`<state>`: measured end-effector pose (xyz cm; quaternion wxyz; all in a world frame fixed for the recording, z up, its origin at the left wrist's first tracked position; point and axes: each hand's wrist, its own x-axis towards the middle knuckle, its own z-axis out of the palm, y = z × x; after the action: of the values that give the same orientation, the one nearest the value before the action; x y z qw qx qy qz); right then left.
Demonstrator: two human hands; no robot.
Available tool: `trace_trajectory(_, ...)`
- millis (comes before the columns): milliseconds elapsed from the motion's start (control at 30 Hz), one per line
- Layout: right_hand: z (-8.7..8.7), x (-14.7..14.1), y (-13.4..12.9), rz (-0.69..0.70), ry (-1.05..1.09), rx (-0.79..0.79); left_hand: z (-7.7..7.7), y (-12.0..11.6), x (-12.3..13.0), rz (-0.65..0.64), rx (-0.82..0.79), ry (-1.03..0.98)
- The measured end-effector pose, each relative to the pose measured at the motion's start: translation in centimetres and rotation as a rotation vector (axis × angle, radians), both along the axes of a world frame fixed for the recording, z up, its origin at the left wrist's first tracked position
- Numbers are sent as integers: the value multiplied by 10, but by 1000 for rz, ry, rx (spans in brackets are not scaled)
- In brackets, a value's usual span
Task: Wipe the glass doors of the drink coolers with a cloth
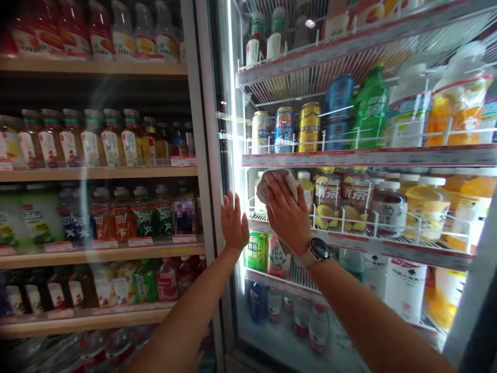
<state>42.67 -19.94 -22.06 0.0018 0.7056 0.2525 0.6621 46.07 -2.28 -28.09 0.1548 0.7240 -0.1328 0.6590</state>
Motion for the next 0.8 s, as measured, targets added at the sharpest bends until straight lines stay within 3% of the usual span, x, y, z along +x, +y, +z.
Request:
trace_trajectory(100, -39, -4, -2, -6, 58, -32, 0, 0, 0, 4, 3, 0)
trace_trajectory(300, -152, -16, -19, -12, 162, -173, -2, 0, 1, 6, -8, 24)
trace_trajectory(367, -178, -19, -27, -6, 167, -207, -2, 0, 2, 6, -8, 20)
trace_trajectory(433, -190, -19, -32, 2, 175, -232, -2, 1, 2, 5, -4, 17)
trace_trajectory(533, -173, -18, -30, 4, 177, -282, -2, 1, 2, 3, -9, 15)
trace_trajectory(700, -94, -8, -2, 19, 202, -257, -1, 1, 6, -33, -34, 11)
trace_trajectory(800, -63, -1, 19, 61, 203, -187, 3, 3, 6, -78, -63, 25)
